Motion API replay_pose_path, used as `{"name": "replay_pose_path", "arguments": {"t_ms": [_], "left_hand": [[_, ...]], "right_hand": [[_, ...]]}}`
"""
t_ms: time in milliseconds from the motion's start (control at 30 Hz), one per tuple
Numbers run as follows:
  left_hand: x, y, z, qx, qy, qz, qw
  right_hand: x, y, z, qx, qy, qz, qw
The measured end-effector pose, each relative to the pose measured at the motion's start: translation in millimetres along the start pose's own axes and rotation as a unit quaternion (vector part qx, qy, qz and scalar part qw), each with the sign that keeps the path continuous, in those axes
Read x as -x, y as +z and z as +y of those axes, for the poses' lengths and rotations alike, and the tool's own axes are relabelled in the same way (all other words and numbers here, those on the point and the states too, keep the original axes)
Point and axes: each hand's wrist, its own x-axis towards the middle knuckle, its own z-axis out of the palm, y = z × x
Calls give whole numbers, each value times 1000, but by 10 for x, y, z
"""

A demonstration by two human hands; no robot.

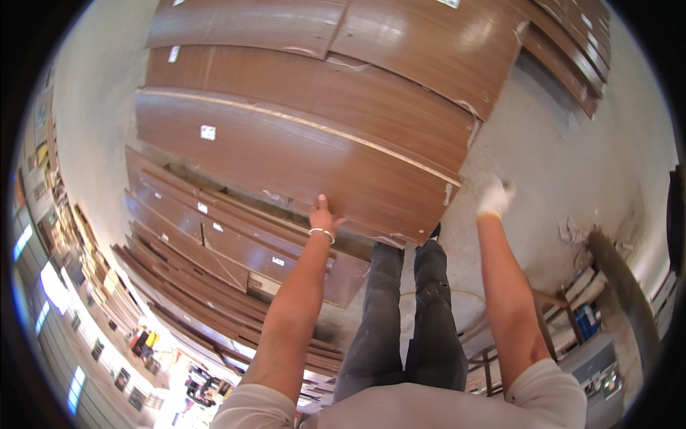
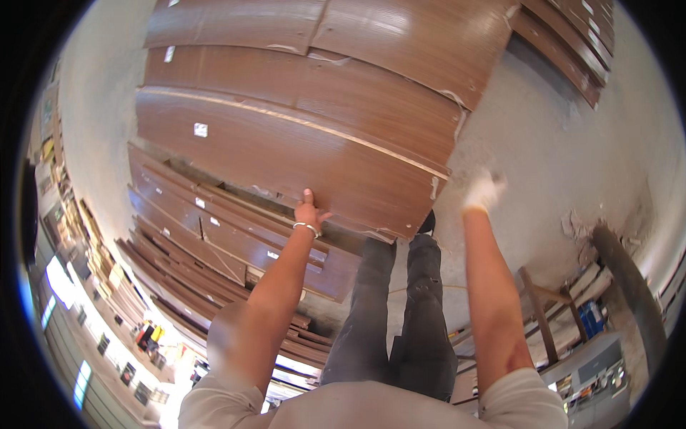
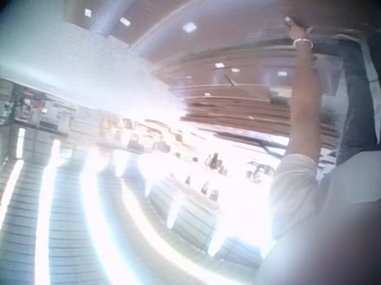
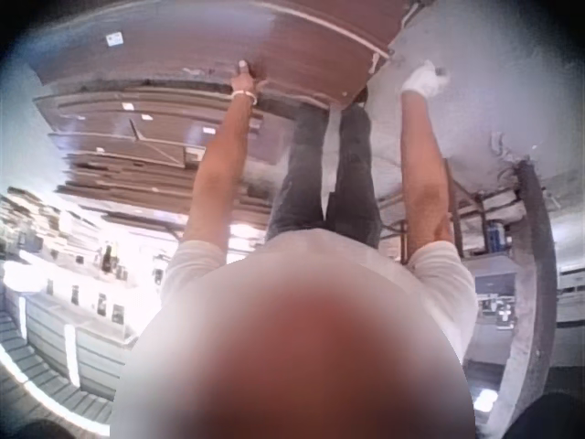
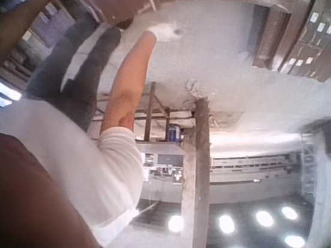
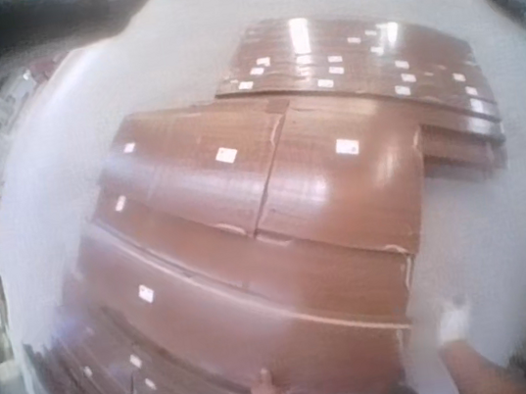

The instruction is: The person wipes the surface of flat wooden panels with a white cloth, then stacks them. They repeat this process for several panels, occasionally flipping them over to wipe the other side. The person also pours liquid from a plastic bottle onto the cloth and continues wiping.

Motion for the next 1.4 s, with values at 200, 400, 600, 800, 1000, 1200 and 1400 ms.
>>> {"name": "replay_pose_path", "arguments": {"t_ms": [200, 400, 600, 800, 1000, 1200, 1400], "left_hand": [[165, 128, 84, 42, 2, 19, 999], [121, 155, 79, 22, 4, 38, 999], [31, 188, -12, -22, 59, 64, 996], [-30, 99, -12, -71, 87, 46, 993], [-61, 74, -26, -71, 84, 29, 994], [-141, 107, -74, -38, 124, 0, 992], [-91, 255, -227, -30, 182, 108, 977]], "right_hand": [[583, -1123, 676, 135, 175, -310, 924], [1464, -486, 774, 154, 204, -398, 881], [1386, -347, 539, 402, 158, -389, 814], [1235, -416, 541, 320, 252, -479, 778], [1199, -396, 672, 337, 280, -455, 776], [1034, -386, 623, 361, 264, -503, 739], [970, -325, 560, 427, 265, -505, 702]]}}
